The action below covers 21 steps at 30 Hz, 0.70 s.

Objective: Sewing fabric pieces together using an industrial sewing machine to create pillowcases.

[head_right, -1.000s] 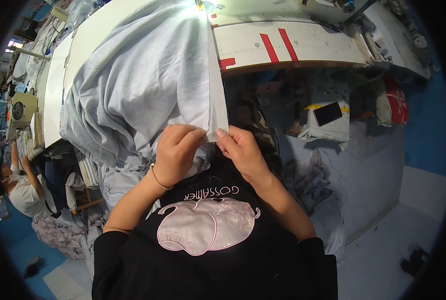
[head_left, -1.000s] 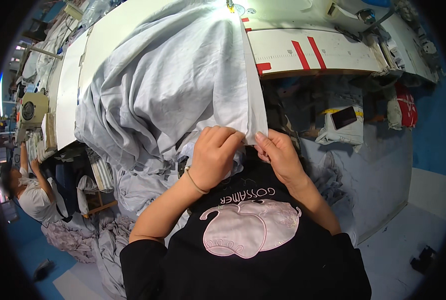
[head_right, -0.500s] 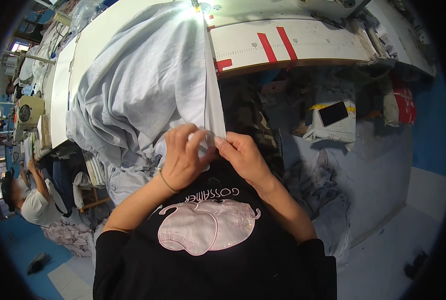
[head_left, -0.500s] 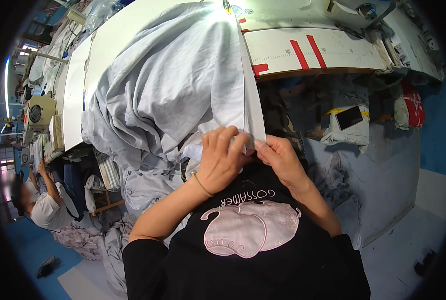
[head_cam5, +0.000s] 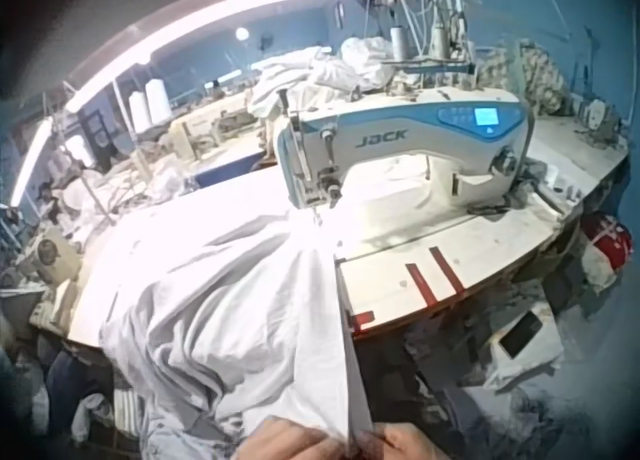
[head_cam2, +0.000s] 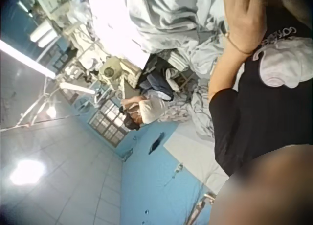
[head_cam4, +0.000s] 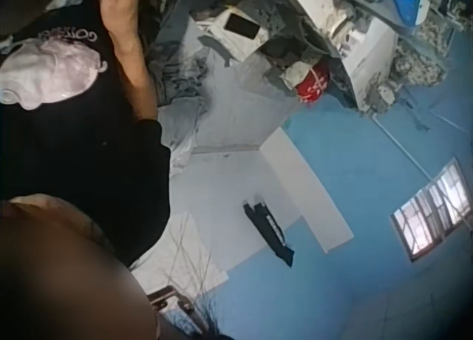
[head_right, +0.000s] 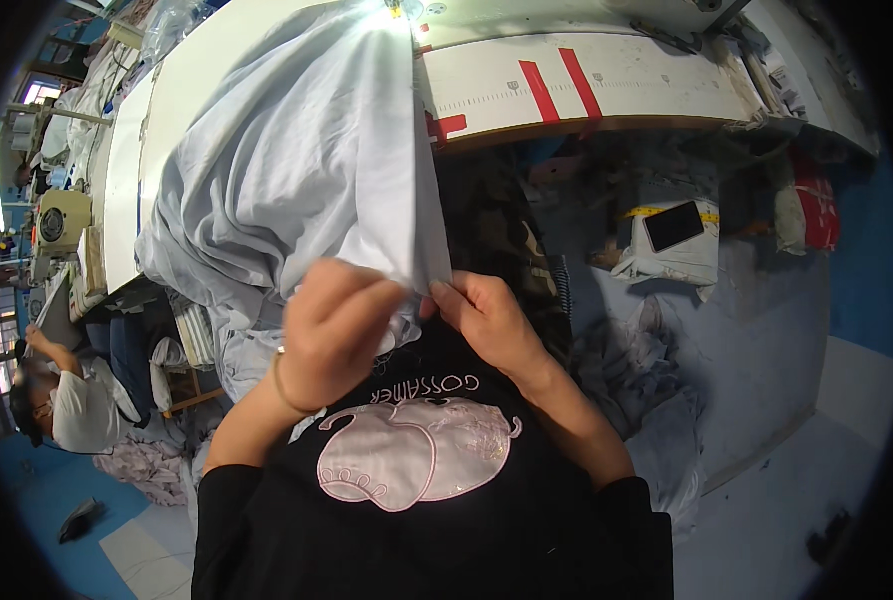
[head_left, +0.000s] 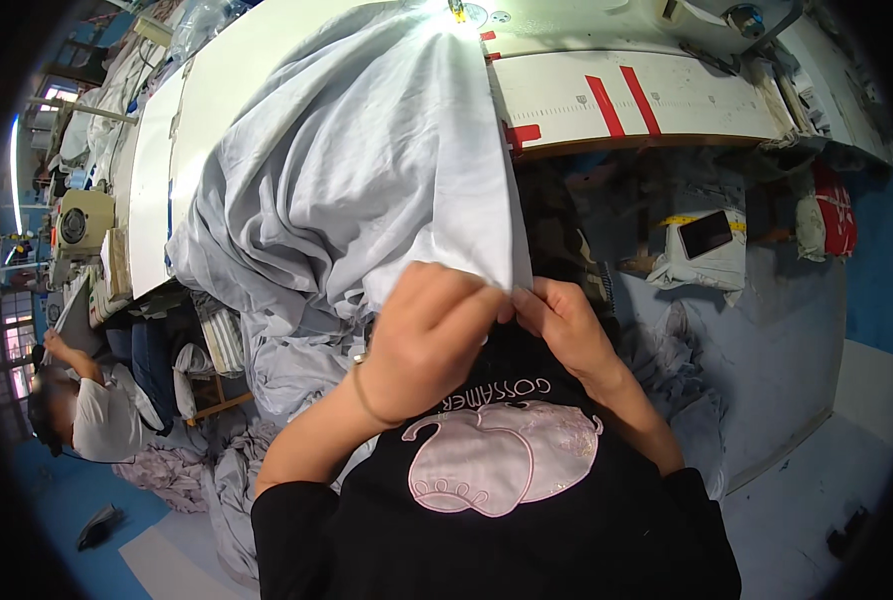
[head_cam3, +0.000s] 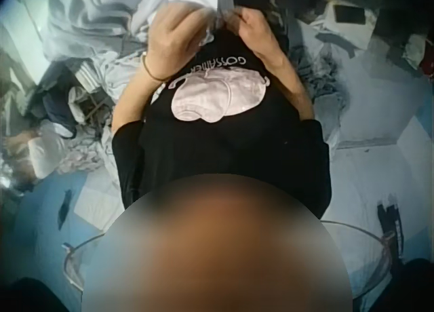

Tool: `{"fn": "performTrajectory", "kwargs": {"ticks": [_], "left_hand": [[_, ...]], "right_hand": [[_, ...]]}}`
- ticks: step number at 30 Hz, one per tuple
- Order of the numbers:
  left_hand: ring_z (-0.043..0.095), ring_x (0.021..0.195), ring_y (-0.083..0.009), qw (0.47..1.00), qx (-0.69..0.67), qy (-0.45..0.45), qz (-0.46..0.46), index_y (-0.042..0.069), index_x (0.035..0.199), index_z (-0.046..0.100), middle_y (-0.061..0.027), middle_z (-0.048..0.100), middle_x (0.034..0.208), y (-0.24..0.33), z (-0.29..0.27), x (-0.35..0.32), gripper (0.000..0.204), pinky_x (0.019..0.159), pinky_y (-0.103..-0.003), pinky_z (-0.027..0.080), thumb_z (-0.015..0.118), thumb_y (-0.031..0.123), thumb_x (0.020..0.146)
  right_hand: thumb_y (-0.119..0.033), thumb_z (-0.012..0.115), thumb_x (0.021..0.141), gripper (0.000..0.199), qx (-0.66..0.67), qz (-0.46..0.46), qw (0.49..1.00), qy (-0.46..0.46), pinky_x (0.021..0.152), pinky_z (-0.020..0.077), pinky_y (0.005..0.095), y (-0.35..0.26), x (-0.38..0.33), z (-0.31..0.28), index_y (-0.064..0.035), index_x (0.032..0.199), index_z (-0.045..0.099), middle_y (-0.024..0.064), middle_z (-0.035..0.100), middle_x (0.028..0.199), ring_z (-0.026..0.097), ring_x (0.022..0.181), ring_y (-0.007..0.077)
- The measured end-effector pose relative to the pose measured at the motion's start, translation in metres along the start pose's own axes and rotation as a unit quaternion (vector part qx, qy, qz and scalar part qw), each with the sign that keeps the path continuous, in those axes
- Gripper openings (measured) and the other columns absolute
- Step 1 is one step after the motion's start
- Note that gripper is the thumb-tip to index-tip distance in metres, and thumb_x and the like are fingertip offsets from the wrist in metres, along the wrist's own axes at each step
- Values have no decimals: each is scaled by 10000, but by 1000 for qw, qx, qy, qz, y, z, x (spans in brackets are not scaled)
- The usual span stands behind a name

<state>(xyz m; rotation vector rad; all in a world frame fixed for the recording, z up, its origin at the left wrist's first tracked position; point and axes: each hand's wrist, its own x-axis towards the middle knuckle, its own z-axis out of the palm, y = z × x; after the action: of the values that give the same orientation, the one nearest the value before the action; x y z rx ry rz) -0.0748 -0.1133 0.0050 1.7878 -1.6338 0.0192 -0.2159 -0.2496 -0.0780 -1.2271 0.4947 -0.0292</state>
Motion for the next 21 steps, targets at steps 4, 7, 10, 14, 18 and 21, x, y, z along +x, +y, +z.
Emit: {"fn": "performTrajectory", "kwargs": {"ticks": [4,7,10,14,18,21], "left_hand": [[582,804,-267,999,5,-46,24,33,1023,663,-72,608,904,-8,34,-1,362,735,-364,449,693,-2,665],[583,862,-251,997,59,-45,34,44,1048,647,-63,602,952,-13,49,-10,348,797,-369,441,681,83,704],[591,915,-239,992,113,-17,51,51,1052,640,-59,606,1006,-16,56,-15,334,839,-377,442,667,161,738],[597,885,-234,991,98,41,77,58,1029,655,-54,614,999,-21,62,-12,344,796,-372,459,682,173,706],[603,807,-233,992,53,74,83,40,995,667,-55,628,917,-21,64,-11,340,720,-351,470,699,121,667],[613,744,-274,994,-35,107,1,-1,944,663,-97,641,812,-18,62,-12,342,643,-346,478,660,-146,635]], "right_hand": [[-155,512,1016,265,29,-33,999,-3,579,370,216,1,-2,-3,5,856,650,-22,590,735,444,652,27],[-128,490,1000,233,71,-18,997,-27,572,356,203,3,-2,-7,2,869,632,-12,611,785,448,661,21],[-113,465,990,220,128,10,991,-45,565,339,191,4,-2,-8,-3,868,612,-10,607,803,439,656,16],[-105,454,984,219,189,31,980,-56,558,323,182,2,-3,-6,-11,849,598,-19,574,774,425,641,13],[-101,458,989,230,184,37,981,-51,554,323,190,-6,-7,-7,-3,853,615,-25,558,761,423,631,21],[-139,475,1014,230,80,-5,995,-53,565,342,199,-16,-12,-14,-10,875,607,-8,566,787,440,630,44]]}}
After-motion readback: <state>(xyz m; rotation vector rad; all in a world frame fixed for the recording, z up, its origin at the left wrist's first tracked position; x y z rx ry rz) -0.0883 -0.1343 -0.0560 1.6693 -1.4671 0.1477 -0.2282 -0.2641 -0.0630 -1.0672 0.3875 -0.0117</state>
